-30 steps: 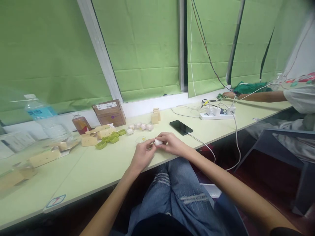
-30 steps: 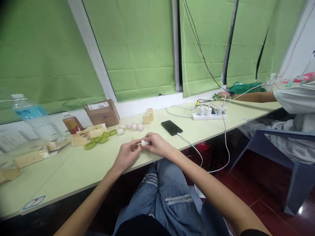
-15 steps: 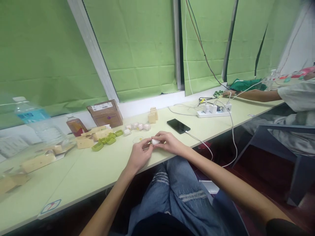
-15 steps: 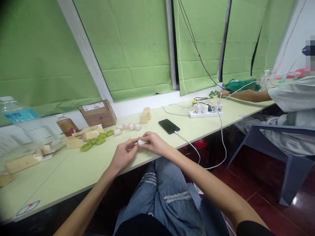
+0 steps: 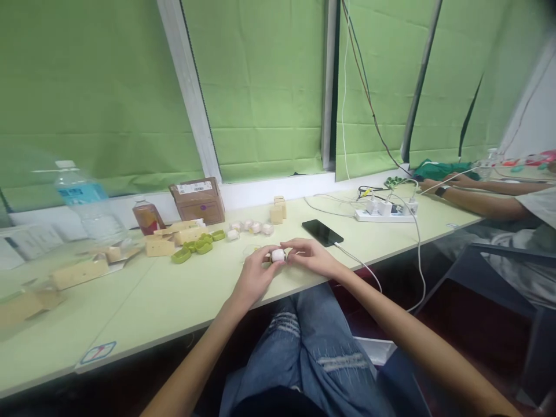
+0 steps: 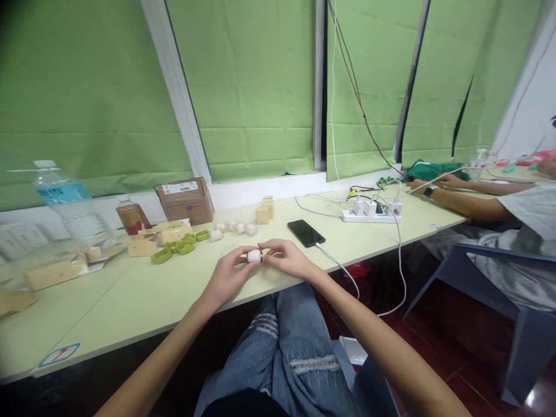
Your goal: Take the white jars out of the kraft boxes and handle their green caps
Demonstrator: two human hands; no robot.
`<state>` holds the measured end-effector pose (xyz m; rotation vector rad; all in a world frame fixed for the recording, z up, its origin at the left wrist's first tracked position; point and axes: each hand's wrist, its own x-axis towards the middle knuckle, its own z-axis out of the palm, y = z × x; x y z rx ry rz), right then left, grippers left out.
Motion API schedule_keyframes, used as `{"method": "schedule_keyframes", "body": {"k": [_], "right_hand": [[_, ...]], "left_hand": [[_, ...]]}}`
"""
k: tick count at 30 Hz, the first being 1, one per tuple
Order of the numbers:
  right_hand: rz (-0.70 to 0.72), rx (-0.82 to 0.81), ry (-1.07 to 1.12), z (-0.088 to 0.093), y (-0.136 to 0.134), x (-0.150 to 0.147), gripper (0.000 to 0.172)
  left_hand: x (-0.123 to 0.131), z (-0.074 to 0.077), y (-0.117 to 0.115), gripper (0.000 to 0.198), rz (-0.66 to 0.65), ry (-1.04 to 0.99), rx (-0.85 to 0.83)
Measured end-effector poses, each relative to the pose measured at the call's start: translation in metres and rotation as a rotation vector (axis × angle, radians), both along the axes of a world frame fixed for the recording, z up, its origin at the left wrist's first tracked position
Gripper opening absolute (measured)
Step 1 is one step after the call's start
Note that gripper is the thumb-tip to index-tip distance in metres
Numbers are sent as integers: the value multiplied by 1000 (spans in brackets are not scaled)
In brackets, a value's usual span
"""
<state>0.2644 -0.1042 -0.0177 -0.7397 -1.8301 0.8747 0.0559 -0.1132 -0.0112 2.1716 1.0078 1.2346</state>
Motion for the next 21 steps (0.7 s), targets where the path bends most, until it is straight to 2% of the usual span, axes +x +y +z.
{"method": "schedule_keyframes", "body": {"k": [2,4,11,15,21], "right_hand": [[9,-95,11,1,-2,-1,35],[18,-120,10,1,-3,-3,33],[-17,17,15,-3,-4,-11,27],[-98,60,-21,-4,-4,-15,27],[-173,58,-13,-7,-5,-20,25]], "left_hand": [[1,-1,-1,28,15,-3,-21],[2,-2,-2,28,37,31,-12],[3,-2,-3,35,46,137,154],[3,-2,-3,28,40,157,161],[8,-3,-4,25,100,162,169]]}}
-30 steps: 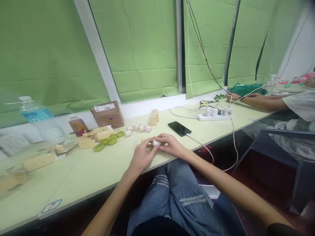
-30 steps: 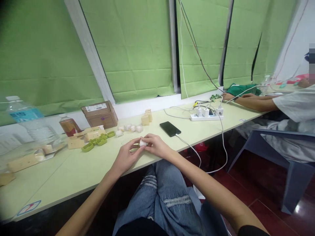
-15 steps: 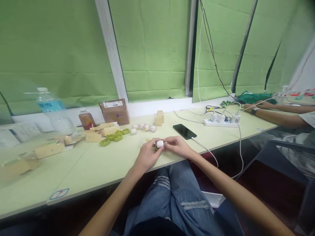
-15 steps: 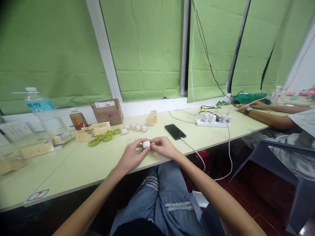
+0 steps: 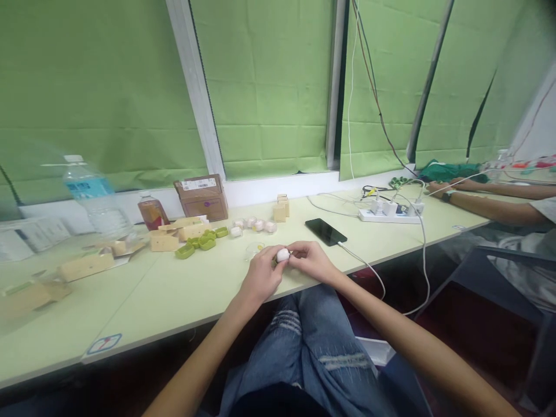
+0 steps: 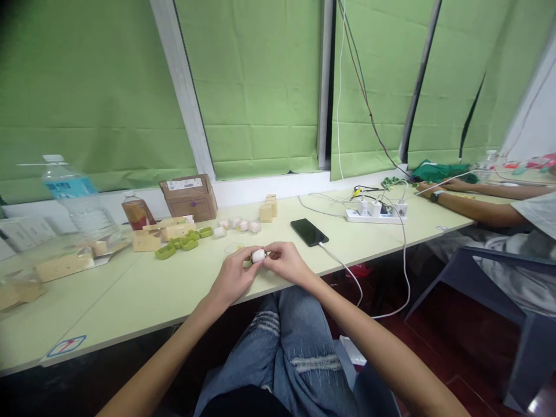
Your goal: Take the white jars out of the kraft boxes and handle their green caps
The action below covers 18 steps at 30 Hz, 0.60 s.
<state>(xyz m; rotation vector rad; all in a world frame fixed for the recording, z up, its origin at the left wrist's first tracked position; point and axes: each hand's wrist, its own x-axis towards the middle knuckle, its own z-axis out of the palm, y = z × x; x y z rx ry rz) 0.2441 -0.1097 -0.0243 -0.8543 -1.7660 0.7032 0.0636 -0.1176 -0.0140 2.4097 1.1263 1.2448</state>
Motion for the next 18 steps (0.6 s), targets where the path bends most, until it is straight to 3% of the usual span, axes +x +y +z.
{"method": "schedule_keyframes", "body": {"k": [18], "right_hand": [[-52,-2,-13,-1,-4,-2,34]], "left_hand": [[7,7,-9,12,127,52,12]]}}
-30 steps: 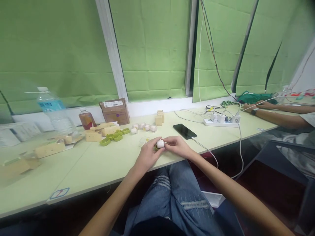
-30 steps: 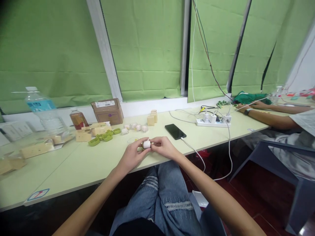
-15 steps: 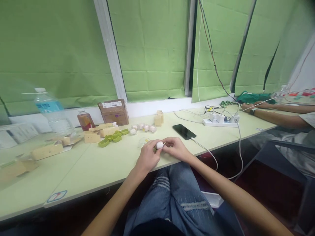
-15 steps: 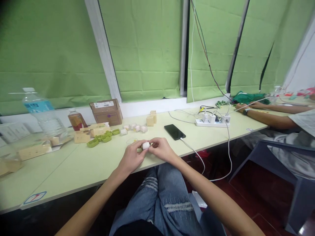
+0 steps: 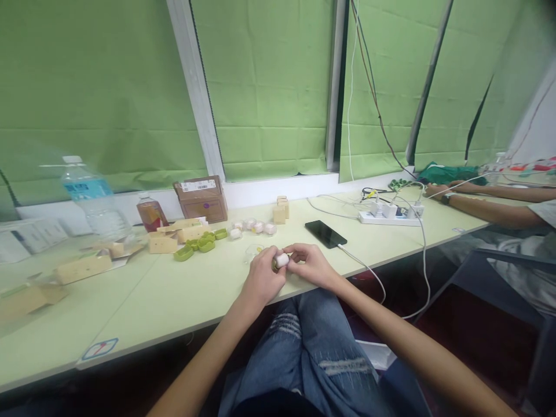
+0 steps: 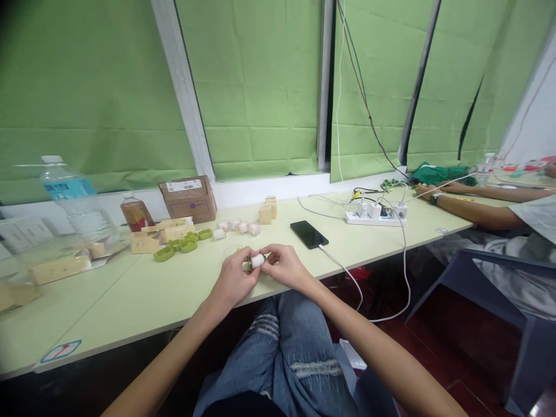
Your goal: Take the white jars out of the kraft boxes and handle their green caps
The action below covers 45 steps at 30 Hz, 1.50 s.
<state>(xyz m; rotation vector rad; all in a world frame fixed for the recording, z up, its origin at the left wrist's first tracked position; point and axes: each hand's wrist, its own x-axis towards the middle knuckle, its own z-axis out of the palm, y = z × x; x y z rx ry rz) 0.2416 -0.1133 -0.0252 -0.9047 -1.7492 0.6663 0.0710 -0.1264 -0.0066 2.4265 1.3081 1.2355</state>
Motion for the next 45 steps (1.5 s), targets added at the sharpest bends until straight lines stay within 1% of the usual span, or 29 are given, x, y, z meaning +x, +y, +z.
{"method": "schedule_keyframes", "body": {"k": [6,10,14,17,20,23,25,28,34,38,45], "right_hand": [[-3,79,-19,0,0,0,31],[13,115,-41,0,0,2,34],[66,85,-3,1,0,4,35],[115,53,43,2,0,5,33],[190,38,89,4,0,7,34],[247,44,119,7,0,9,33],[240,61,111,9,1,12,30],[218,81,70,10,1,17,30],[198,191,-74,9,3,23,46],[219,156,-81,6,5,22,46],[195,71,-74,5,6,22,47]], "left_hand": [[1,1,0,13,0,-5,-7],[2,3,-1,10,11,19,-23],[2,4,-2,10,-8,40,-42],[-1,3,0,12,-20,29,-49],[-6,0,5,11,-57,-101,-125],[-10,-1,10,19,-136,-304,-254],[-11,-1,12,25,-185,-395,-315],[-10,0,13,29,-223,-462,-348],[-7,-3,12,33,-249,-502,-372],[-5,-3,10,35,-281,-504,-372],[-4,-4,7,35,-247,-445,-336]]}}
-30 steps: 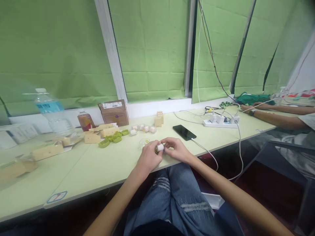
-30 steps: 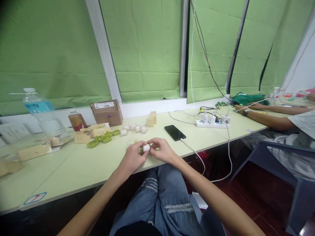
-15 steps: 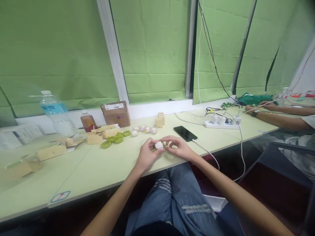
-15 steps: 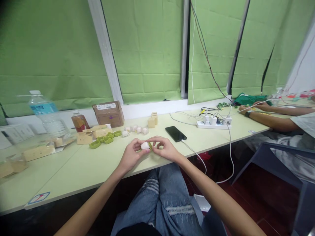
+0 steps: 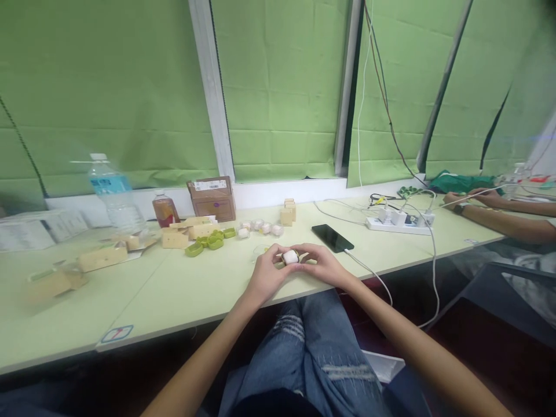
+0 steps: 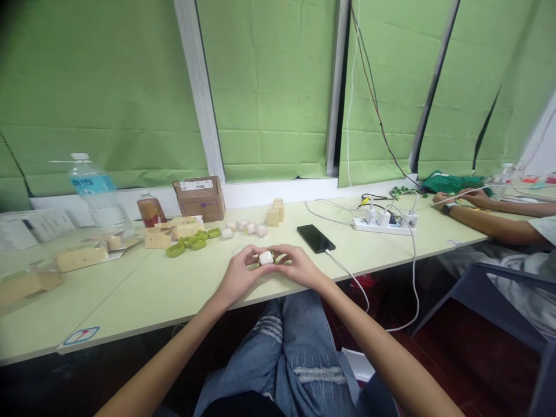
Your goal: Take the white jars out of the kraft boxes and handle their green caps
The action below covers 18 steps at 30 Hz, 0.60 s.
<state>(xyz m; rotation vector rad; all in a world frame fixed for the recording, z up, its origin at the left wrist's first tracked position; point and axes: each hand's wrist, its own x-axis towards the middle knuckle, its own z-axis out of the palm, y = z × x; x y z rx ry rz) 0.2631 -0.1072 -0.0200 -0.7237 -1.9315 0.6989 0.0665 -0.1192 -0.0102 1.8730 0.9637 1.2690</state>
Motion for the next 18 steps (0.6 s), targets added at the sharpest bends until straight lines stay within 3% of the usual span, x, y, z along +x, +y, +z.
{"method": "schedule_keyframes", "body": {"k": [3,7,8,11,15,18], "right_hand": [[-29,-13,8,0,0,-1,45],[-54,37,-8,-1,0,-2,41],[-79,70,-24,-2,1,-2,39],[-228,182,-101,-4,4,-1,32],[-401,241,-113,-5,9,3,28],[-398,265,-114,-4,7,2,32]], "left_hand": [[0,-2,1,34,12,13,22],[0,-3,1,50,70,74,75],[0,-2,-1,48,79,105,111],[0,3,-9,17,80,154,289],[-3,8,-20,46,136,146,450],[-8,11,-20,42,244,156,460]]}}
